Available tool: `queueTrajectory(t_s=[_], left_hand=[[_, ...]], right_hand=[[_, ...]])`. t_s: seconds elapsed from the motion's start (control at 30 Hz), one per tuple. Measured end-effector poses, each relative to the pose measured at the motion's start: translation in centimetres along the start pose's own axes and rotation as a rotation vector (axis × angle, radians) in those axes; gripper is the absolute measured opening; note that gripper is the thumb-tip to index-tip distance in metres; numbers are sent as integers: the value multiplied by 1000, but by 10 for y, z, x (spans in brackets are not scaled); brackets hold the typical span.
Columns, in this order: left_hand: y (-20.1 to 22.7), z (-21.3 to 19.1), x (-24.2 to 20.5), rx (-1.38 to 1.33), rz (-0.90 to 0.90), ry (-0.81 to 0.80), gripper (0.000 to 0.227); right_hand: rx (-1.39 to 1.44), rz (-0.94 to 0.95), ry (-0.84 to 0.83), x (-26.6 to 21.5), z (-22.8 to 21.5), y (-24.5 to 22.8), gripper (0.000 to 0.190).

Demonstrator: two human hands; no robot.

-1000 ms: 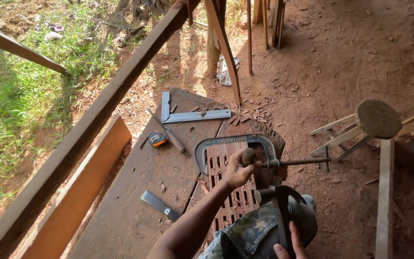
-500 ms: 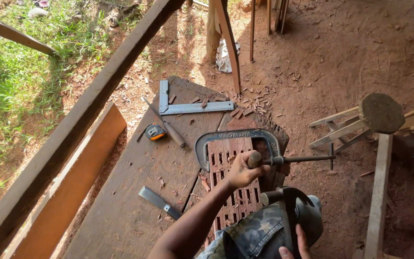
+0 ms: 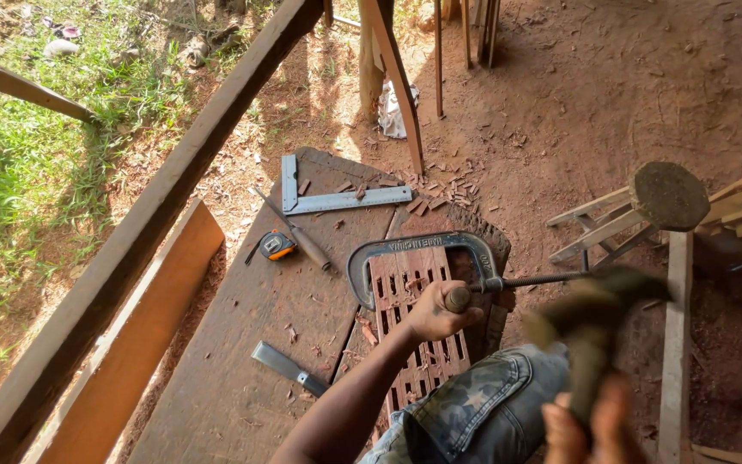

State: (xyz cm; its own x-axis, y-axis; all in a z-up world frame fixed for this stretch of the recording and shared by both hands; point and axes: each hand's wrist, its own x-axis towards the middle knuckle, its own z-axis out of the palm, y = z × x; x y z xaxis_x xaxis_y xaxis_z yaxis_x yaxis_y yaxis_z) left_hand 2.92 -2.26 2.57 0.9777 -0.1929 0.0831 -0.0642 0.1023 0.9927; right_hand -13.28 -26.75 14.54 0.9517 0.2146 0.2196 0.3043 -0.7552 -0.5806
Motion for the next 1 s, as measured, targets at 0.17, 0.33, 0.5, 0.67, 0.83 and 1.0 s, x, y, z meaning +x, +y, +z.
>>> queueTrajectory(t_s=[0.17, 0.33, 0.5, 0.67, 0.83, 1.0], left_hand=[[-7, -1, -10, 33, 147, -37, 14], [13, -1, -12, -36, -3, 24, 26], [8, -4, -17, -5, -58, 30, 26], [25, -23, -10, -29, 78, -128, 29], [13, -22, 36, -10, -168, 105, 21], [-22, -25, 62, 120, -339, 550, 33]], right_hand=[[15, 354, -383, 75, 23, -20, 68], [129, 241, -95, 66, -10, -45, 59], [144, -133, 221, 78, -6, -62, 58], [283, 341, -407, 57, 43, 13, 69], [453, 278, -180, 39, 49, 29, 63], [595, 604, -175, 35, 51, 16, 74]])
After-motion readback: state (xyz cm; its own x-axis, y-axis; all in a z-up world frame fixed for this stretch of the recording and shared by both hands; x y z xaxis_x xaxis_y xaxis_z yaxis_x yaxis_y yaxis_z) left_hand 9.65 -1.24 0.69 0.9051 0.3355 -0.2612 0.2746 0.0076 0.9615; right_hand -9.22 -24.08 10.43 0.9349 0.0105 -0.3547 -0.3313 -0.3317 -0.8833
